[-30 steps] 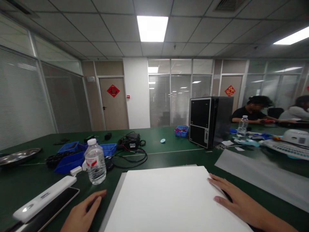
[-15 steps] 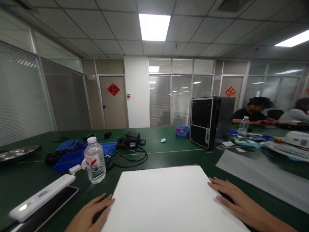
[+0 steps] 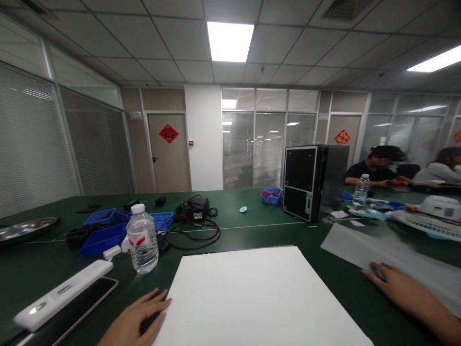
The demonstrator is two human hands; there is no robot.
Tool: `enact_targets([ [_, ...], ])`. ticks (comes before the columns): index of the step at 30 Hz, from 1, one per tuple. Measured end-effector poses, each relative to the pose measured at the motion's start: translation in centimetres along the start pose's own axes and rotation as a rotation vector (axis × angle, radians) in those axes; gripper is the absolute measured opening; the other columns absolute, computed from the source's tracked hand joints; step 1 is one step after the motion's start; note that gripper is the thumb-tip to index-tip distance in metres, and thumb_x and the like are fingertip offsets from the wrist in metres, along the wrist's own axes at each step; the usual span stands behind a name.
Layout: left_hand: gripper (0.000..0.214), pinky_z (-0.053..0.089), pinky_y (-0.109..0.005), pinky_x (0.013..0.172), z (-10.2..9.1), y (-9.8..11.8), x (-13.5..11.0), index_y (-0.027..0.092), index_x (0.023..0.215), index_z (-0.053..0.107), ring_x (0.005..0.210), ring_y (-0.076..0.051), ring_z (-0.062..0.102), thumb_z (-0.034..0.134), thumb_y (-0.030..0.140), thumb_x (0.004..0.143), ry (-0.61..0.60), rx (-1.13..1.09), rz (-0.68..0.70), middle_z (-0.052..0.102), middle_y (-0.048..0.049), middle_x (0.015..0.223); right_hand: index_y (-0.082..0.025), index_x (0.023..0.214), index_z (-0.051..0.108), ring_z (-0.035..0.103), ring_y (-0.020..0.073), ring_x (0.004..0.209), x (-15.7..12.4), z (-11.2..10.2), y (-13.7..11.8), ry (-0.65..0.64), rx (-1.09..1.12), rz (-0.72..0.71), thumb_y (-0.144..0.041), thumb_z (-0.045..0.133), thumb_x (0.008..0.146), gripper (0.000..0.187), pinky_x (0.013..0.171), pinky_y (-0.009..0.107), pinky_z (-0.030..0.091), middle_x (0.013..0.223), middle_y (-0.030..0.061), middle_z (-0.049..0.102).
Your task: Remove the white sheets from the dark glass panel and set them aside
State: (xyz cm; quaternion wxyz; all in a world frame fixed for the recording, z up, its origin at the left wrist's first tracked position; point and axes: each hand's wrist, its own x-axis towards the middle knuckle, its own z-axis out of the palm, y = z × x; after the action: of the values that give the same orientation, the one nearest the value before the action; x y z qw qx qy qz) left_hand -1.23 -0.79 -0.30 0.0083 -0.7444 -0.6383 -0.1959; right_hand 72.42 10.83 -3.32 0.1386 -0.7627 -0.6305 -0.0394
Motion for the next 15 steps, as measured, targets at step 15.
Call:
enact_targets([
  [15, 0.03, 0.052, -0.044, 0.105, -0.1, 0.3, 0.1, 0.04, 0.114, 0.076, 0.126, -0.026, 0.064, 0.055, 0.043, 0.092, 0.027, 0.013, 0.016, 0.072, 0.0045, 0.129, -0.019, 0.117, 0.066, 0.072, 0.0298, 0.086, -3.0, -4.9, -7.9, 0.035, 0.041, -0.114, -0.053, 0.027, 0.099, 0.055, 0.08, 0.046, 0.053, 0.101, 0.0129, 0.076],
])
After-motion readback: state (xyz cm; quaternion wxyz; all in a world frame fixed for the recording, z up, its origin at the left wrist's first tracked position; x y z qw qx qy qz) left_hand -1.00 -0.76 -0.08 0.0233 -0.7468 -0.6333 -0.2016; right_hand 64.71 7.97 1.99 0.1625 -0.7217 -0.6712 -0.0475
